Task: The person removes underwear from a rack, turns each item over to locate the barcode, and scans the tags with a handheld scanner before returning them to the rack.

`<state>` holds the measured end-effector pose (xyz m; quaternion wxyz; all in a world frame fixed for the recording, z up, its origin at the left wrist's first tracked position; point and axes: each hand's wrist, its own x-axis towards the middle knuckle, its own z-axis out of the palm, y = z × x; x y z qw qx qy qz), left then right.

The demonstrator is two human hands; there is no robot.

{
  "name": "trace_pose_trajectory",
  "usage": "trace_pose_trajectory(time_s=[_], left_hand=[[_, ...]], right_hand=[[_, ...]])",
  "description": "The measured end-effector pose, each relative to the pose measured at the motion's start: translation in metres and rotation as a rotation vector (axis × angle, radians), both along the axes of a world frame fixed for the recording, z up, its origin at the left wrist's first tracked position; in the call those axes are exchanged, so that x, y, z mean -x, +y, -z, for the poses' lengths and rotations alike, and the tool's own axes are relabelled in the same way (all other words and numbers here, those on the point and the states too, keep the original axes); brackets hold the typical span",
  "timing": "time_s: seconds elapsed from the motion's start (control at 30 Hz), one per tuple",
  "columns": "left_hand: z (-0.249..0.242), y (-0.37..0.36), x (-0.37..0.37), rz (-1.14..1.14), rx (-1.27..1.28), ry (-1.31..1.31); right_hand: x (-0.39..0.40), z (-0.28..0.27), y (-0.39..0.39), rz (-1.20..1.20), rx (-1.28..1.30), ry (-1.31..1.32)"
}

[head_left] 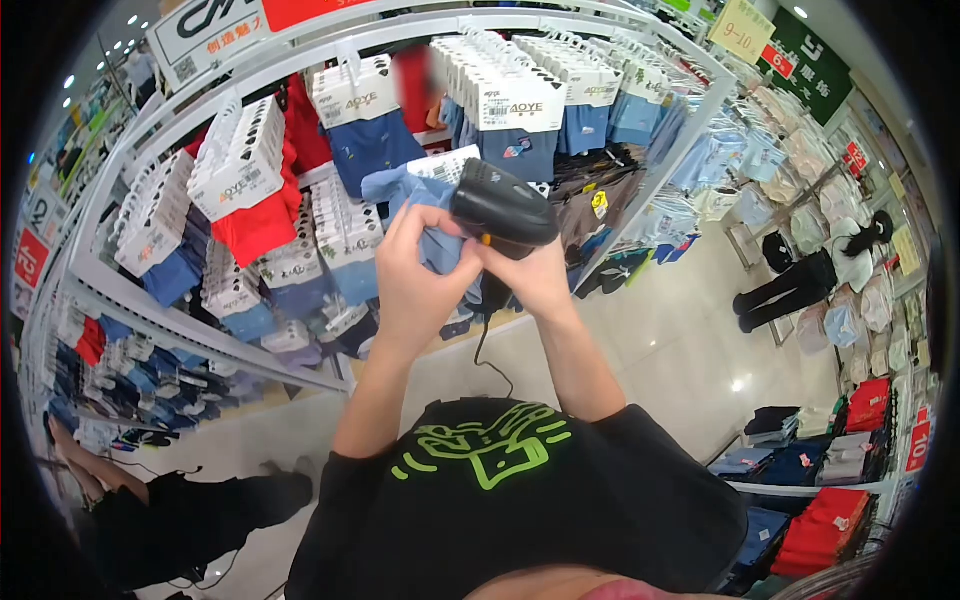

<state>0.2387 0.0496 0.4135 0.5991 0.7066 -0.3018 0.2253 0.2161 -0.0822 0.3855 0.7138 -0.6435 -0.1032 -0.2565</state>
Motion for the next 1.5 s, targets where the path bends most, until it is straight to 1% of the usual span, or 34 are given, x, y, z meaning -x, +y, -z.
trace_pose_trajectory(time_s=[0.03, 0.1, 0.13, 0.17, 0.2, 0.23, 0.27, 0.33, 0.4, 0.43, 0.47, 0.53, 0.57, 0.63, 0.67, 0.73, 0.77, 0.83, 0.87, 0.93, 0.97, 1.03, 1.07, 1.13, 1.3, 1.37, 1.4, 1.43, 1.47, 1.5], left_hand=[[0.001, 0.0, -0.002, 0.006, 0.002, -0.007], [0.005, 0.001, -0.007, 0.038, -0.078, -0.026], [0.005, 0.003, -0.007, 0.039, -0.079, -0.028], [0.004, 0.005, -0.006, 0.077, -0.092, 0.014], [0.004, 0.006, -0.007, 0.115, -0.104, 0.056], [0.005, 0.009, -0.009, 0.115, -0.105, 0.056], [0.006, 0.012, -0.013, 0.154, -0.071, 0.063], [0.005, 0.017, -0.021, 0.193, -0.035, 0.07], [0.002, 0.021, -0.029, 0.689, 0.518, 0.69], [0.009, 0.025, -0.039, 0.758, 0.553, 0.779], [0.016, 0.022, -0.045, 0.778, 0.626, 0.805], [0.026, 0.021, -0.056, 0.887, 0.755, 0.909], [0.025, 0.022, -0.054, 0.868, 0.759, 0.91], [0.022, 0.021, -0.052, 0.928, 0.795, 0.949], [0.024, 0.022, -0.054, 0.923, 0.8, 0.949], [0.029, 0.023, -0.057, 1.011, 0.818, 0.889], [0.03, 0.023, -0.056, 1.011, 0.82, 0.889], [0.03, 0.024, -0.054, 0.892, 0.658, 0.788], [0.03, 0.025, -0.052, 0.893, 0.656, 0.787], [0.029, 0.027, -0.046, 0.845, 0.566, 0.714], [0.033, 0.027, -0.049, 0.845, 0.565, 0.713], [0.042, 0.028, -0.055, 0.926, 0.68, 0.753], [0.045, 0.028, -0.055, 0.922, 0.683, 0.761], [0.04, 0.03, -0.054, 0.963, 0.846, 0.932], [0.038, 0.032, -0.053, 0.935, 0.842, 0.941], [0.041, 0.034, -0.05, 0.97, 0.803, 0.824], [0.04, 0.034, -0.047, 0.969, 0.803, 0.825], [0.037, 0.034, -0.043, 0.909, 0.667, 0.75], [0.036, 0.033, -0.041, 0.845, 0.534, 0.675], [0.038, 0.029, -0.039, 0.843, 0.537, 0.675]], right_hand=[[-0.002, -0.001, 0.003, 0.053, 0.006, -0.018], [-0.005, 0.001, 0.003, 0.057, -0.004, 0.003], [-0.006, 0.003, 0.003, 0.057, -0.018, 0.032], [-0.007, 0.004, 0.003, 0.057, -0.019, 0.031], [-0.009, 0.005, 0.002, 0.108, 0.004, 0.019], [-0.01, 0.005, 0.002, 0.16, 0.027, 0.007], [-0.012, 0.007, 0.001, 0.159, 0.027, 0.008], [-0.018, 0.008, -0.002, 0.178, -0.078, -0.032], [-0.022, 0.008, -0.008, 0.106, -0.17, -0.007], [-0.023, 0.008, -0.011, 0.097, -0.167, 0.05], [-0.024, 0.007, -0.012, 0.082, -0.165, 0.111], [-0.024, 0.001, -0.011, 0.078, -0.178, 0.134], [-0.024, 0.001, -0.011, 0.063, -0.2, 0.143], [-0.024, 0.001, -0.01, 0.056, -0.218, 0.137], [-0.024, 0.0, -0.009, 0.051, -0.217, 0.14], [-0.023, 0.0, -0.009, 0.072, -0.21, 0.136], [-0.023, 0.001, -0.009, 0.071, -0.209, 0.137], [-0.024, 0.002, -0.009, 0.111, -0.148, 0.121], [-0.023, 0.0, -0.008, 0.111, -0.149, 0.119], [-0.021, -0.005, -0.004, 0.145, -0.247, 0.086], [-0.02, -0.006, -0.003, 0.145, -0.247, 0.085], [-0.019, -0.003, -0.002, 0.185, -0.124, 0.042], [-0.018, -0.003, -0.001, 0.184, -0.126, 0.051], [-0.019, -0.005, 0.001, 0.191, -0.112, 0.079], [-0.019, -0.003, 0.001, 0.214, -0.07, 0.086], [-0.021, -0.002, 0.002, 0.223, -0.06, 0.09], [-0.023, -0.003, 0.005, 0.209, -0.16, 0.083], [-0.024, -0.003, 0.006, 0.195, -0.259, 0.077], [-0.026, 0.001, 0.005, 0.194, -0.258, 0.077], [-0.028, 0.007, 0.004, 0.231, -0.204, 0.082]])
